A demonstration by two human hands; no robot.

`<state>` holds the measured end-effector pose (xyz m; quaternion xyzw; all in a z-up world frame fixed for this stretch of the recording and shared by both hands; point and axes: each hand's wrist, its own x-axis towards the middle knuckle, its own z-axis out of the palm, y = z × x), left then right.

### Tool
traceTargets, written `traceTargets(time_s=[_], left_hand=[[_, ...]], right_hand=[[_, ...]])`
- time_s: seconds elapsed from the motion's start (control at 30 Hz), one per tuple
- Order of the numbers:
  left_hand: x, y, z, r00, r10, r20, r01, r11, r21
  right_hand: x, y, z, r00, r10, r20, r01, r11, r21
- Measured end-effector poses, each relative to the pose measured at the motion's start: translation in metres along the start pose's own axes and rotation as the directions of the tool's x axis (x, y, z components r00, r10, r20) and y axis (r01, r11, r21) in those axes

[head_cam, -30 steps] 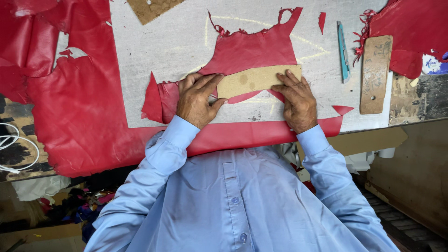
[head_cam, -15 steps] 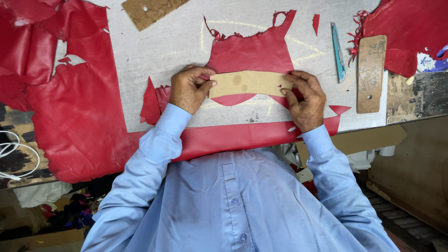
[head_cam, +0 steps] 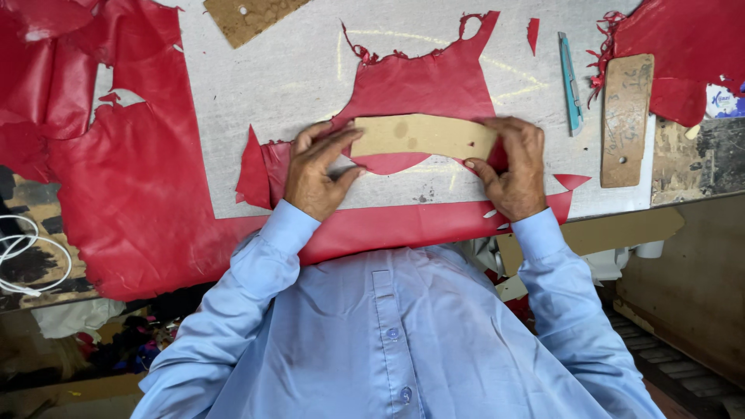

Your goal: The person uses a utility knife to cut red leather along cardboard templates placed on a workbench. They repeatedly position templates, cut around them, and remove the cut leather pieces, leaving scraps on the table.

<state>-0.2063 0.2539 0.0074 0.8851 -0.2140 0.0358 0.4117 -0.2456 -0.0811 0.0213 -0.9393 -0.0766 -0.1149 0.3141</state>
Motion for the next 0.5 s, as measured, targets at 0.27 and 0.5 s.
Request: traceTargets(time_s=[0.27, 0.5], left_hand=[[-0.009, 0.004, 0.019, 0.950, 0.130, 0.284, -0.234, 0.899, 0.370], [0.025, -0.013, 0.003, 0.921, 0.006, 0.391, -0.164, 0.914, 0.372]], right_hand=[[-0.019, 0.046, -0.014, 0.883, 0.469, 0.020, -0.415, 0.761, 0.499], [-0.021, 0.057, -0.006, 0.882, 0.471, 0.000, -0.394, 0.738, 0.547]])
